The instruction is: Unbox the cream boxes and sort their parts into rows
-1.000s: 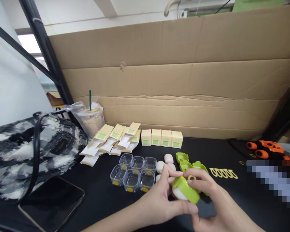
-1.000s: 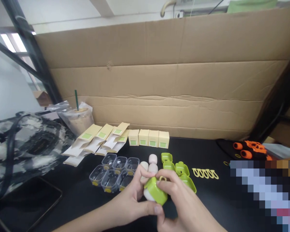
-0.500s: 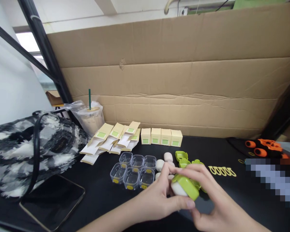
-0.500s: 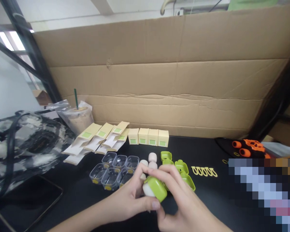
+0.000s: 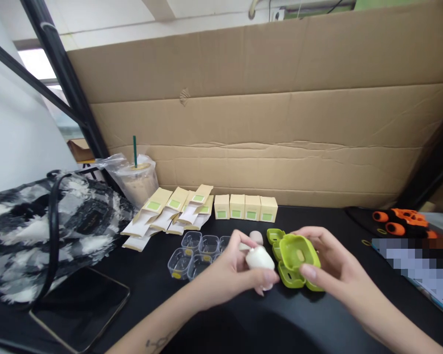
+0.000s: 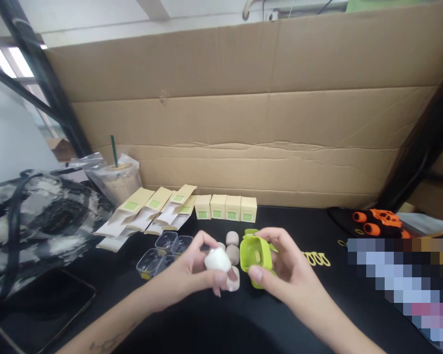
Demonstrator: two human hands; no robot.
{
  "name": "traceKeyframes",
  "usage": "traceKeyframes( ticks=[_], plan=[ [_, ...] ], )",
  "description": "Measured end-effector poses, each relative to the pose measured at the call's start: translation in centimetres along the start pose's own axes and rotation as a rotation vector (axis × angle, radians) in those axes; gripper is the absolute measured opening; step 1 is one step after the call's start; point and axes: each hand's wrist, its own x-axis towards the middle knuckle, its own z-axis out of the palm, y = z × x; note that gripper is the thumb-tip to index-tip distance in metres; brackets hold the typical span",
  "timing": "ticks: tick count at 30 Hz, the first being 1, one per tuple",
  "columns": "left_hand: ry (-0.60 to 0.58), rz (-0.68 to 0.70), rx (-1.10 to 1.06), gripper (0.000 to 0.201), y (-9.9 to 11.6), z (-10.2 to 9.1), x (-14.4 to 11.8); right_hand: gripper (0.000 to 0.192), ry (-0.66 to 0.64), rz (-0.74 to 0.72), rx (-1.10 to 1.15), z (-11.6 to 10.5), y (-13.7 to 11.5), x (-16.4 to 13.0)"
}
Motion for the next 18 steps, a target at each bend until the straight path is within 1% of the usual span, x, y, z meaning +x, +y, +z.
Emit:
traceKeyframes(
  ticks=[2,4,6,8,9,11,13,16,18],
  plan=[
    [0.124,0.033,0.102,0.044,1.2,-0.7,0.4,0.029,0.062,0.021,0.030,-0.2,-0.2,0.1],
    [0.211,0.046,0.284,0.040,2.5,-1.4,1.2,0.028,0.097,0.017,0.043,-0.1,-0.5,0.1],
    [0.246,0.031,0.567,0.044,3.6,-2.2,2.5,0.029,0.120,0.025,0.066,0.2,-0.9,-0.1],
    [0.242,-0.005,0.868,0.048,4.3,-2.8,4.3,0.030,0.145,0.037,0.096,0.7,-1.1,-0.4],
    [0.233,-0.027,0.949,0.046,4.5,-3.2,5.2,0.031,0.151,0.039,0.110,0.9,-1.2,-0.5],
    [0.216,-0.093,1.053,0.035,4.3,-3.8,6.9,0.033,0.147,0.038,0.127,1.2,-1.3,-0.7],
    [0.209,-0.179,1.137,0.027,3.7,-4.4,8.2,0.032,0.142,0.032,0.131,1.3,-1.3,-0.8],
    [0.208,-0.290,1.251,0.025,2.6,-5.2,9.0,0.031,0.127,0.000,0.111,1.1,-1.2,-0.7],
    [0.205,-0.331,1.300,0.026,1.9,-5.6,9.1,0.031,0.094,-0.020,0.086,1.0,-1.2,-0.7]
  ],
)
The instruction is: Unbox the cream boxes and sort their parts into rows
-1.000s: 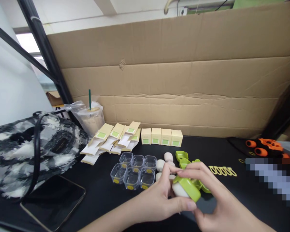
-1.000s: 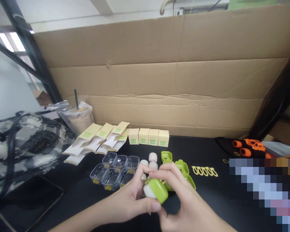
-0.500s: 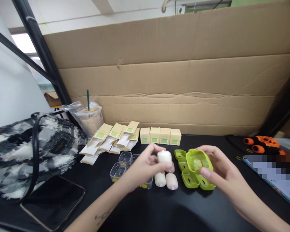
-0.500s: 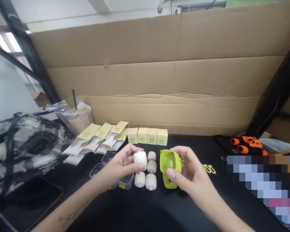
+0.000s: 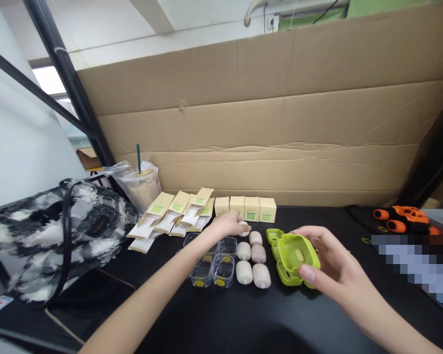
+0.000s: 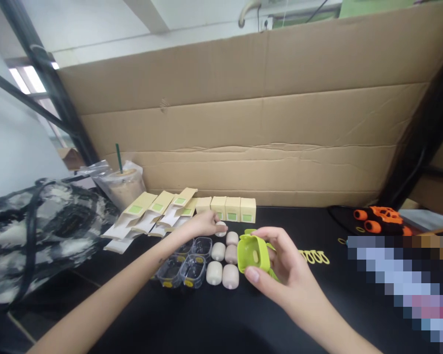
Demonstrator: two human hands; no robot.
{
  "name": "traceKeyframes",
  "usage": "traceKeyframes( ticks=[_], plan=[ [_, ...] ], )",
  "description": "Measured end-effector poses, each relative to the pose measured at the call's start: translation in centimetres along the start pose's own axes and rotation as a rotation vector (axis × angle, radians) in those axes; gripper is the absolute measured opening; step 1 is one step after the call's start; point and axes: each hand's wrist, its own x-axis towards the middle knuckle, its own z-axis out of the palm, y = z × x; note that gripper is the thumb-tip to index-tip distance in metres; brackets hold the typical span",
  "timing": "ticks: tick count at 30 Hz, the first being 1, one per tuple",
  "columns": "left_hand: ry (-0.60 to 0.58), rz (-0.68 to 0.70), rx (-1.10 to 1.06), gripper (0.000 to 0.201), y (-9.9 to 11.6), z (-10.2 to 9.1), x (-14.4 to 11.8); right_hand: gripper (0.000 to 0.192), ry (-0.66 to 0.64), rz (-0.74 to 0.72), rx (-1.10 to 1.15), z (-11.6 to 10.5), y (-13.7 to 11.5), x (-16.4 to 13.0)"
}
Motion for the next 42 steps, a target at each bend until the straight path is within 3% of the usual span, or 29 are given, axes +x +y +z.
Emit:
traceKeyframes(
  ticks=[6,20,25,30,33,35,37,42],
  plan=[
    [-0.056,0.043,0.022,0.028,-1.0,0.8,0.1,0.034,0.034,0.027,-0.006,0.3,-0.2,-0.1],
    [-0.041,0.038,-0.048,0.028,-1.7,0.9,-0.4,0.035,0.031,0.022,0.003,0.5,0.0,0.1],
    [0.054,0.035,-0.157,0.038,-1.3,0.6,-1.1,0.035,-0.002,0.000,-0.051,0.4,0.2,0.0],
    [0.265,0.139,-0.339,0.035,1.0,0.5,-5.1,0.042,-0.009,-0.062,-0.197,0.4,0.5,-0.3],
    [0.156,0.224,-0.517,0.034,2.4,1.5,-7.8,0.043,0.015,-0.201,-0.324,0.6,1.0,-0.4],
    [-0.027,0.276,-0.828,0.031,2.9,2.7,-9.0,0.042,0.026,-0.287,-0.413,0.8,1.6,-0.5],
    [-0.116,0.314,-1.076,0.029,3.1,4.0,-9.4,0.043,0.017,-0.347,-0.481,0.8,2.0,-0.5],
    [-0.016,0.254,-1.313,0.034,2.7,5.7,-9.4,0.056,-0.195,-0.479,-0.674,0.5,1.9,-0.5]
  ],
)
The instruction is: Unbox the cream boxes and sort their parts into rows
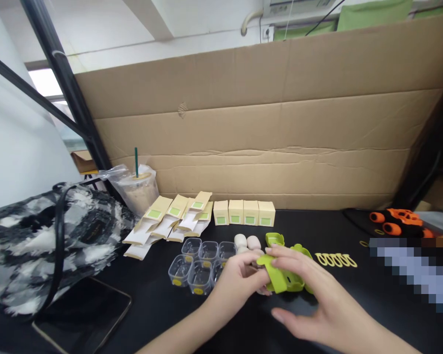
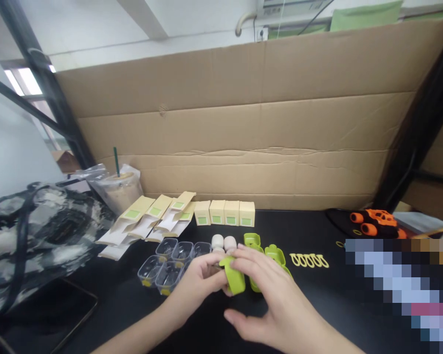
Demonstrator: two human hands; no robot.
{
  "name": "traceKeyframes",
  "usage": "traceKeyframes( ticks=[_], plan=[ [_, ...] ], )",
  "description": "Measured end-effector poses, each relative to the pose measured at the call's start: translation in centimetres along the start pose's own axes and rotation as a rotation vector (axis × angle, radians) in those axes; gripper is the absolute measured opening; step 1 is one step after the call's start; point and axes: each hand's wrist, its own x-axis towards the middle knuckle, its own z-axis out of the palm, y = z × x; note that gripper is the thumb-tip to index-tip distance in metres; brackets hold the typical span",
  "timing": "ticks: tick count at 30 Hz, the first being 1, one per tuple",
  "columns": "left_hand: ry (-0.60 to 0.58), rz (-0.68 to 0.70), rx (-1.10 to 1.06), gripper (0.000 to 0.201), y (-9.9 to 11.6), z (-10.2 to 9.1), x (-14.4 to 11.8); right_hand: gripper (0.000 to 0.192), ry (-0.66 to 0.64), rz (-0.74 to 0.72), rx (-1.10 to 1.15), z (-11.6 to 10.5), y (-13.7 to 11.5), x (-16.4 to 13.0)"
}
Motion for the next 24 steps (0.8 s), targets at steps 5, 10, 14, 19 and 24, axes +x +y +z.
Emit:
traceKeyframes(
  ticks=[5,10,14,19,24],
  plan=[
    [0.073,0.045,-0.066,0.029,0.2,-0.5,-0.7,0.032,0.052,0.146,0.109,-0.6,-0.1,0.5],
    [0.053,0.046,-0.034,0.030,-0.2,0.0,-1.1,0.015,0.075,0.419,0.455,-0.2,0.1,0.7],
    [0.053,0.106,0.090,0.022,-0.6,-0.1,-1.2,0.020,0.047,0.532,0.598,-0.1,0.1,0.8],
    [0.068,0.210,0.268,0.014,-0.7,-0.4,-1.3,0.022,0.161,0.595,0.689,0.6,-0.3,0.7],
    [0.077,0.245,0.427,0.012,-0.7,-0.3,-1.5,0.023,0.172,0.630,0.690,0.8,-0.6,0.5]
  ],
)
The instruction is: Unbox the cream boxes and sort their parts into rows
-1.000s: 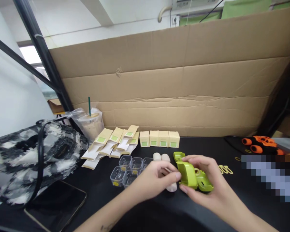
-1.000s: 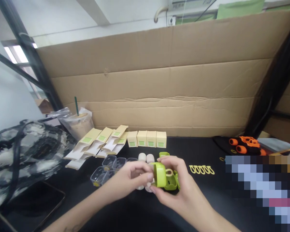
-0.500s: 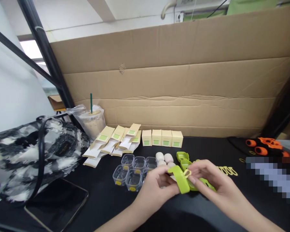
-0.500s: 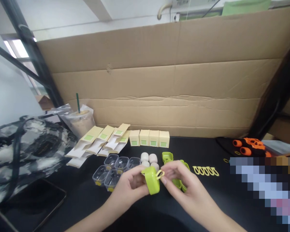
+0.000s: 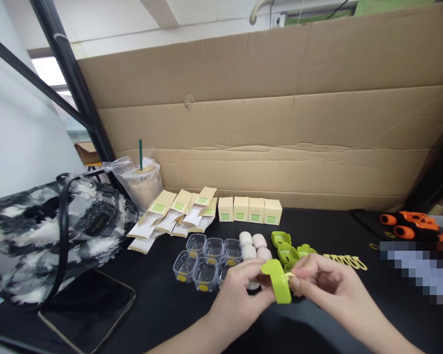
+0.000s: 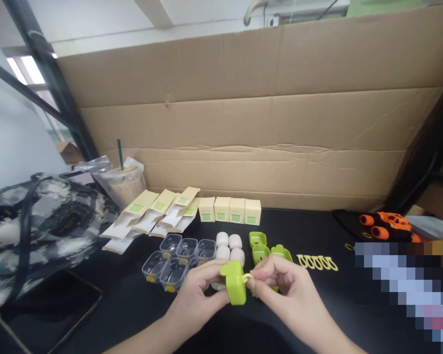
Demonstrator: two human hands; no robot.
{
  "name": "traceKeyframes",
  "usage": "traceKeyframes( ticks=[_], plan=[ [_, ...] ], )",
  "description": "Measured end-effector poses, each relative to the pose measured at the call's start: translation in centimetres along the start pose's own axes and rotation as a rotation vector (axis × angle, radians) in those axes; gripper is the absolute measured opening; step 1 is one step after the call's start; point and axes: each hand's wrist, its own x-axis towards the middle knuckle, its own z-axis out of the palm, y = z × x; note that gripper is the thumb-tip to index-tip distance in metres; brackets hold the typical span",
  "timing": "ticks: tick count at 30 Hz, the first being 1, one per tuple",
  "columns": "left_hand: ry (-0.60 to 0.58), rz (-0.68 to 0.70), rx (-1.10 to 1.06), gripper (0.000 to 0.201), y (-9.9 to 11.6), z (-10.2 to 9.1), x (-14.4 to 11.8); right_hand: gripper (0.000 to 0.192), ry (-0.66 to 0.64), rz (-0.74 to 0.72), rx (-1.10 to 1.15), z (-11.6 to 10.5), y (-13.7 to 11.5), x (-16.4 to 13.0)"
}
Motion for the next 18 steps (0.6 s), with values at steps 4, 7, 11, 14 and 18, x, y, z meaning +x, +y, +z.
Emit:
traceKeyframes(
  ticks=[4,7,11,14,18],
  plan=[
    [0.011,0.004,0.065,0.010,0.0,0.1,-0.2,0.023,-0.026,-0.028,-0.068,-0.2,0.0,-0.1],
    [-0.020,0.000,0.102,0.008,-0.2,0.1,-0.2,0.022,-0.081,-0.036,-0.120,-0.4,0.2,-0.2],
    [-0.042,0.020,0.135,0.008,-0.3,0.2,-0.2,0.019,-0.216,-0.063,-0.266,-0.8,0.2,-0.2],
    [-0.001,0.036,0.125,0.010,-0.2,0.3,-0.2,0.006,-0.266,-0.270,-0.498,-1.2,-0.3,-0.2],
    [-0.009,0.054,0.134,0.008,-0.2,0.7,-0.3,0.058,-0.230,-0.744,-0.906,-1.5,-0.5,-0.2]
  ],
)
